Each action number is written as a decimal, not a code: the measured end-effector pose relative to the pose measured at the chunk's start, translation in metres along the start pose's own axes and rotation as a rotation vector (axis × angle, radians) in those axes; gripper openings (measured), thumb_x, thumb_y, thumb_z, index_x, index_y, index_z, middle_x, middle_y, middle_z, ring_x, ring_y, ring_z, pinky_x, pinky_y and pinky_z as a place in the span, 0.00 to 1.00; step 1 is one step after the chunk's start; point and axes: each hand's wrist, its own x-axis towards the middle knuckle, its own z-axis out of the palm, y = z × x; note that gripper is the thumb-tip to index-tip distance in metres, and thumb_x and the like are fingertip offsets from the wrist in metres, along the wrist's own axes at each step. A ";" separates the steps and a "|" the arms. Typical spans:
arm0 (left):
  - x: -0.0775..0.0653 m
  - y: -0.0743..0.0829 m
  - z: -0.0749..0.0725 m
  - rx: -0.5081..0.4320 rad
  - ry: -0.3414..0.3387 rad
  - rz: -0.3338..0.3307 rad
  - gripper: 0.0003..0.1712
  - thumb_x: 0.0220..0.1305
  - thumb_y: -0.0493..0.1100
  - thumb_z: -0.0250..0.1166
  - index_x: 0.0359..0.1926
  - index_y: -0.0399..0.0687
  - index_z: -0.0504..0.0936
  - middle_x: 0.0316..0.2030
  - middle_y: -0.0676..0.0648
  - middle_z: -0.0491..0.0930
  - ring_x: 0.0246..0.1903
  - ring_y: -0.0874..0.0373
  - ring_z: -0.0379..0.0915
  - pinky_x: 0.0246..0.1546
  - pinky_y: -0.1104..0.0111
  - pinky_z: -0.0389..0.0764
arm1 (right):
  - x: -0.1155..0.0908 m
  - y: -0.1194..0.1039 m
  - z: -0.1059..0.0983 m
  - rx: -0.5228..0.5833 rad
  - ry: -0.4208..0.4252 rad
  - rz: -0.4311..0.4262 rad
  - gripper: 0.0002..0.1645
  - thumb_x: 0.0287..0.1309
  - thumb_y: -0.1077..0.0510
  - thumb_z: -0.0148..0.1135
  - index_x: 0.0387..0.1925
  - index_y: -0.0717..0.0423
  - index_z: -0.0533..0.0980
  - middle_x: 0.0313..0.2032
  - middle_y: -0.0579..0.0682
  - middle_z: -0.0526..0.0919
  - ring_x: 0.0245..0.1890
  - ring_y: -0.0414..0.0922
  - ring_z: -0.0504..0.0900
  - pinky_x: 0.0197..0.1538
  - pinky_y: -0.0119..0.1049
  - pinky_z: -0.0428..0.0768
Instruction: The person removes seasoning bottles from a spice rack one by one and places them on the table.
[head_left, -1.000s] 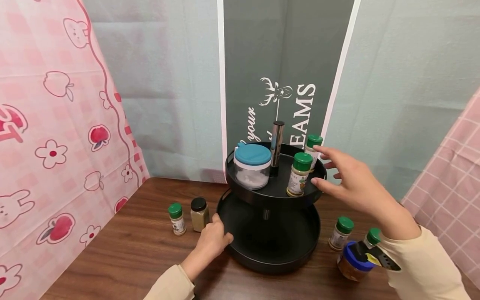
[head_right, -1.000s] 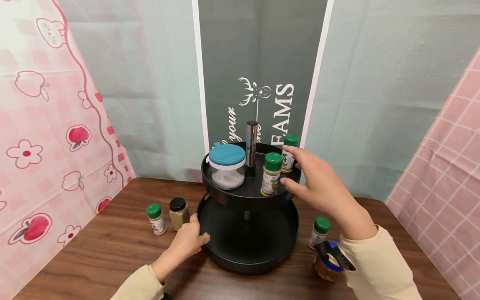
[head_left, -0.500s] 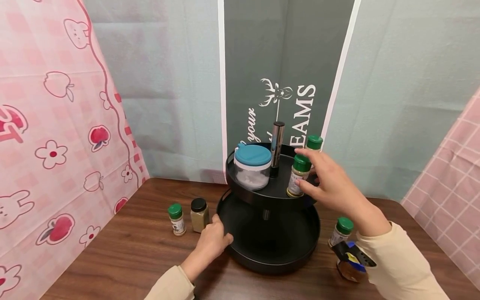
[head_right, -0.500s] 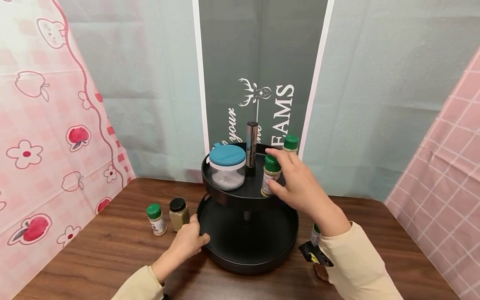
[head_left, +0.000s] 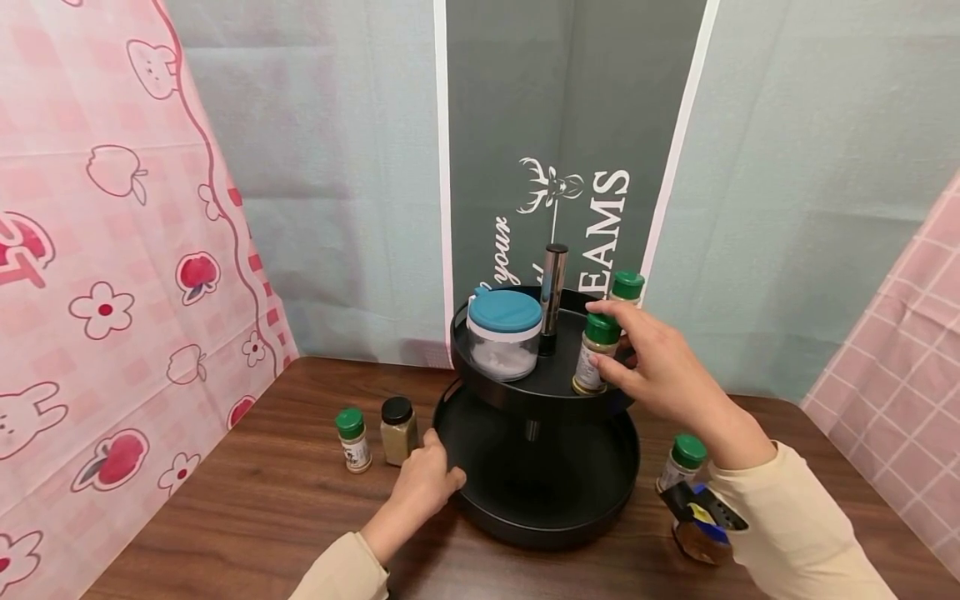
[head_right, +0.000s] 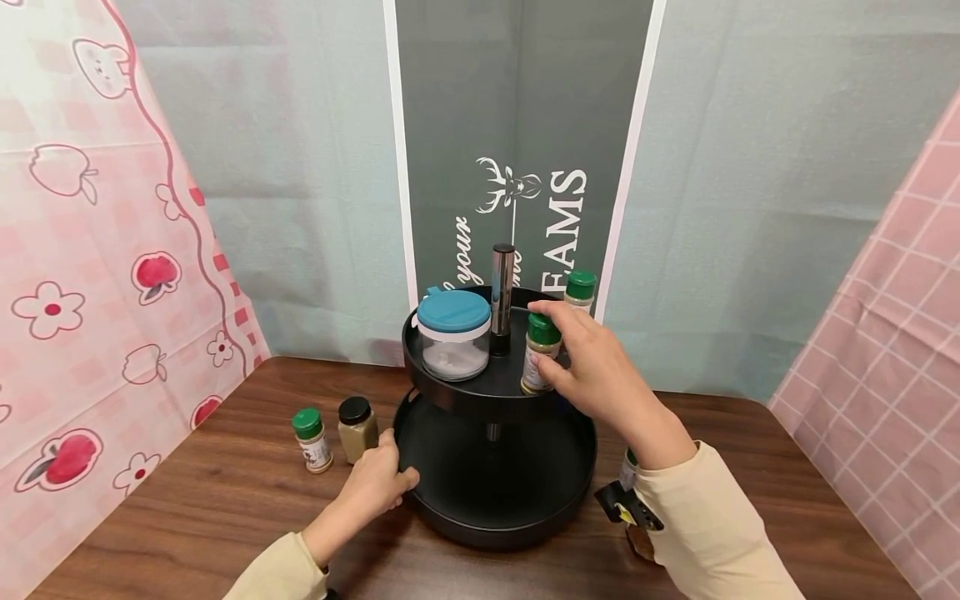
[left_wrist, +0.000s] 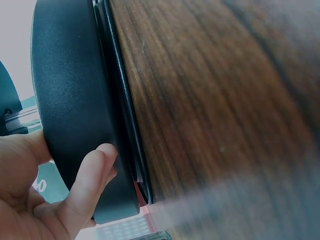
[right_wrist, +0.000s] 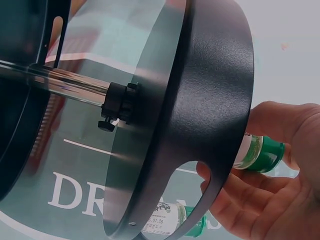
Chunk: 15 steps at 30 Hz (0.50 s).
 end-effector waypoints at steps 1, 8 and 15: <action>0.000 0.000 0.000 0.002 0.002 0.001 0.35 0.43 0.40 0.65 0.49 0.23 0.61 0.24 0.31 0.77 0.22 0.48 0.72 0.22 0.55 0.75 | 0.000 0.000 0.000 -0.002 0.003 -0.003 0.33 0.49 0.64 0.63 0.58 0.56 0.63 0.43 0.59 0.75 0.30 0.46 0.78 0.28 0.45 0.80; 0.000 0.000 0.000 0.007 0.006 0.002 0.37 0.43 0.40 0.65 0.51 0.22 0.61 0.26 0.31 0.77 0.23 0.48 0.73 0.23 0.55 0.76 | 0.002 0.000 -0.002 0.011 0.031 -0.008 0.35 0.49 0.64 0.63 0.60 0.56 0.62 0.40 0.58 0.75 0.29 0.45 0.77 0.27 0.44 0.79; -0.001 0.000 0.000 0.006 0.000 -0.004 0.38 0.44 0.40 0.65 0.52 0.21 0.60 0.26 0.31 0.78 0.22 0.48 0.73 0.23 0.54 0.76 | 0.006 -0.004 -0.013 0.006 0.076 -0.008 0.36 0.47 0.67 0.63 0.60 0.57 0.63 0.39 0.57 0.74 0.29 0.46 0.75 0.26 0.44 0.78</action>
